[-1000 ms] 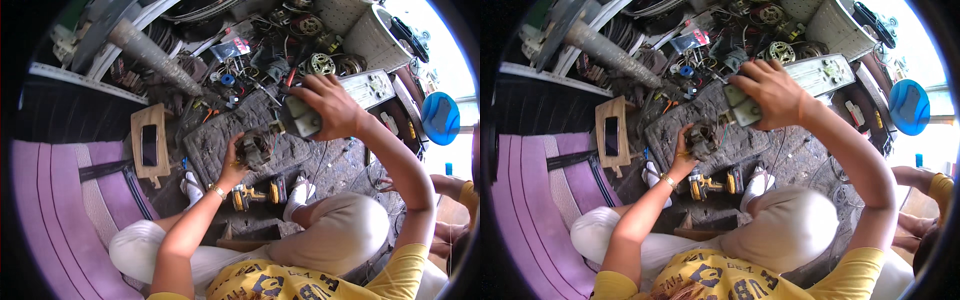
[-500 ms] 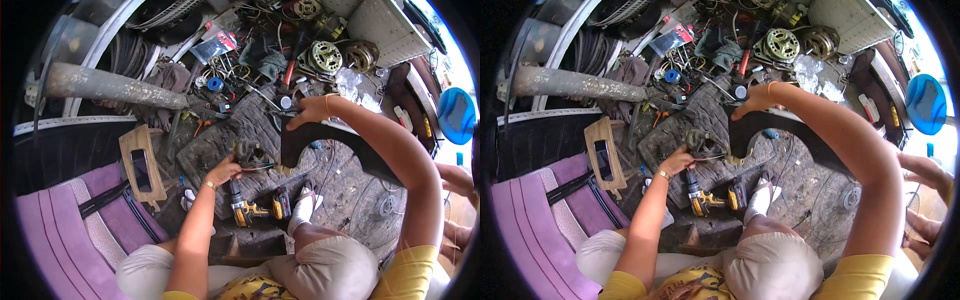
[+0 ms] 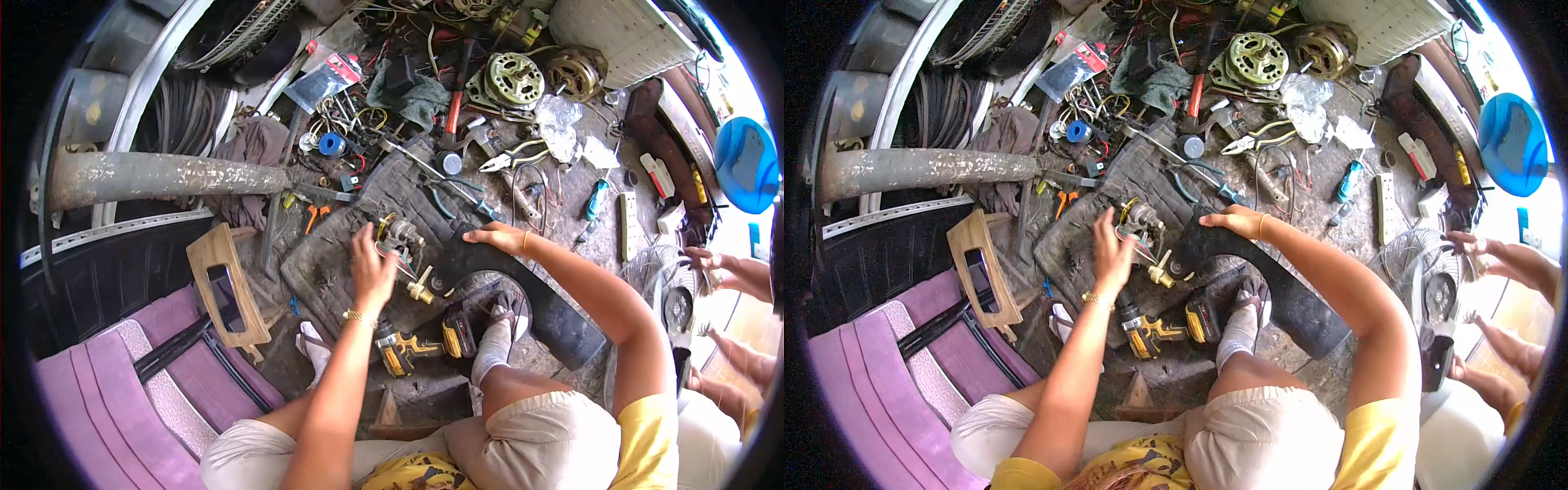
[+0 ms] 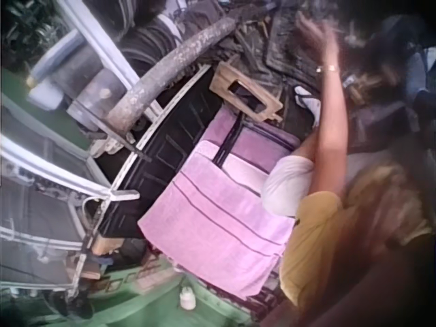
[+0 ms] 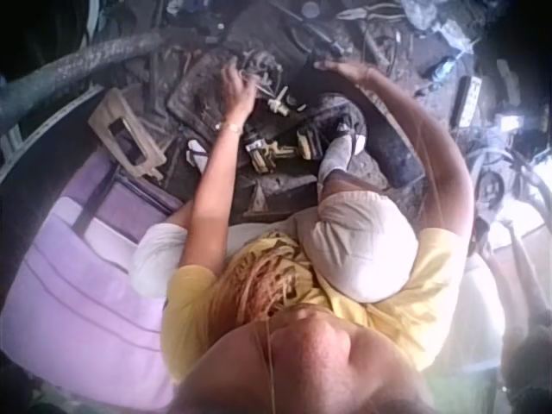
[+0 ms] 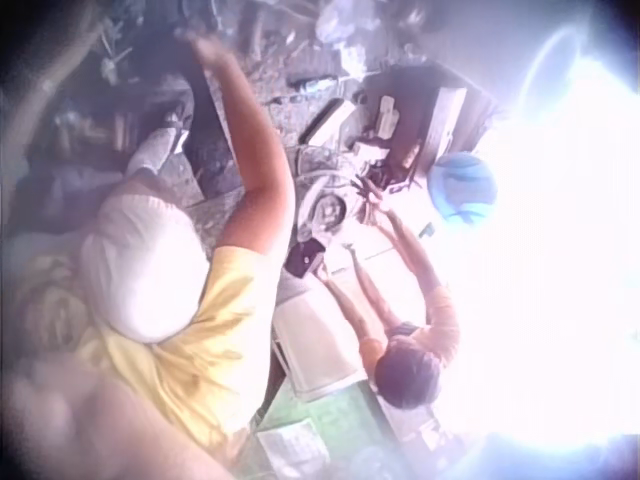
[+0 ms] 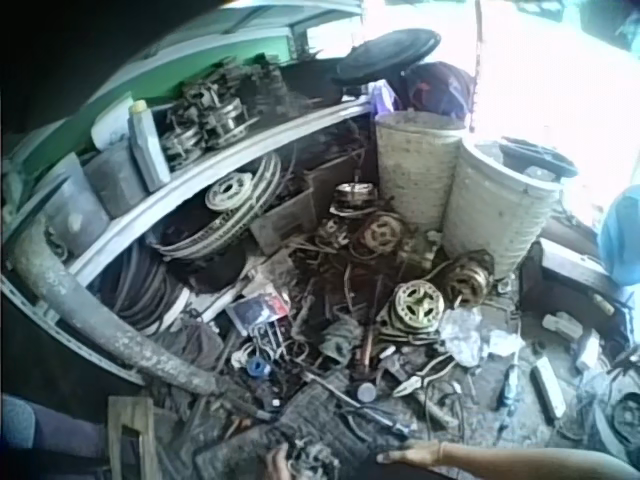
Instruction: The person disassembles an electric fan by detaching the grille, unscrewing the motor housing with a power drill and screwdriver, removing the casing, and cutting the wires with pliers.
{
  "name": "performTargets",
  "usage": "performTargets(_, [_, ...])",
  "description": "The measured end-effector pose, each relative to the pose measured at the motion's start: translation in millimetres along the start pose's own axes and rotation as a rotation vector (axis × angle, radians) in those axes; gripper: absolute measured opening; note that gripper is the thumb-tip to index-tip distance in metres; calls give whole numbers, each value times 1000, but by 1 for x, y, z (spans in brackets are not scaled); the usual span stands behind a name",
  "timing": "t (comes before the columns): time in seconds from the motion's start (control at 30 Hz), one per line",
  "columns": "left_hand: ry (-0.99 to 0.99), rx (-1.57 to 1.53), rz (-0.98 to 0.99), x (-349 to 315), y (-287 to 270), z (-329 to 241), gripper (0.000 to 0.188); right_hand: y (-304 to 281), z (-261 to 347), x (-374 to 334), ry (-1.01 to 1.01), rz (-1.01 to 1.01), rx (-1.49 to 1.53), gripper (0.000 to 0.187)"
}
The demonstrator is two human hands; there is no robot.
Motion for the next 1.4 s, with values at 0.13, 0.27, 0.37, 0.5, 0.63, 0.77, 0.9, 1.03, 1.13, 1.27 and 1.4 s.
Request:
performTargets(0.13, [53,209,64,0,13,-67,103,-15,-21,4,-58,-178,-222,100])
performTargets(0.27, [-11,283,68,0,22,-72,117,-4,-19,-13,-253,-294,-491,84])
performTargets(0.37, [-18,350,5,-2,14,-64,112,-23,2,-53,-506,-407,-447,54])
performTargets(0.5, [-41,390,-11,2,10,-60,110,-103,-37,-93,-577,-1035,98,25])
performTargets(0.63, [-57,332,50,6,30,-84,111,-218,-172,-115,-105,-1713,-456,53])
performTargets(0.77, [-48,321,56,6,26,-79,111,-236,-228,-81,-22,-1570,-353,69])
performTargets(0.9, [-77,415,38,-2,-1,-67,109,-204,-207,-48,-13,-1282,-240,53])
performTargets(1.03, [-118,351,68,4,12,-69,111,-188,-222,-81,-352,-1314,-79,38])
performTargets(1.13, [-150,409,77,-3,2,-55,113,-147,-167,-85,-518,-1276,-275,39])
performTargets(1.27, [-107,364,69,0,12,-63,112,-148,-77,-103,-563,-1205,-413,47])
performTargets(1.4, [-80,361,71,0,12,-70,106,-91,85,-159,-803,-1042,-779,43])
Point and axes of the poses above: each hand's wrist, its own x-axis towards the middle knuckle, its own y-axis out of the palm, z = x × y, the point moved 3 cm from there along x, towards the middle knuckle, and after that the axes turned 3 degrees about x, right-handed, at the moved point
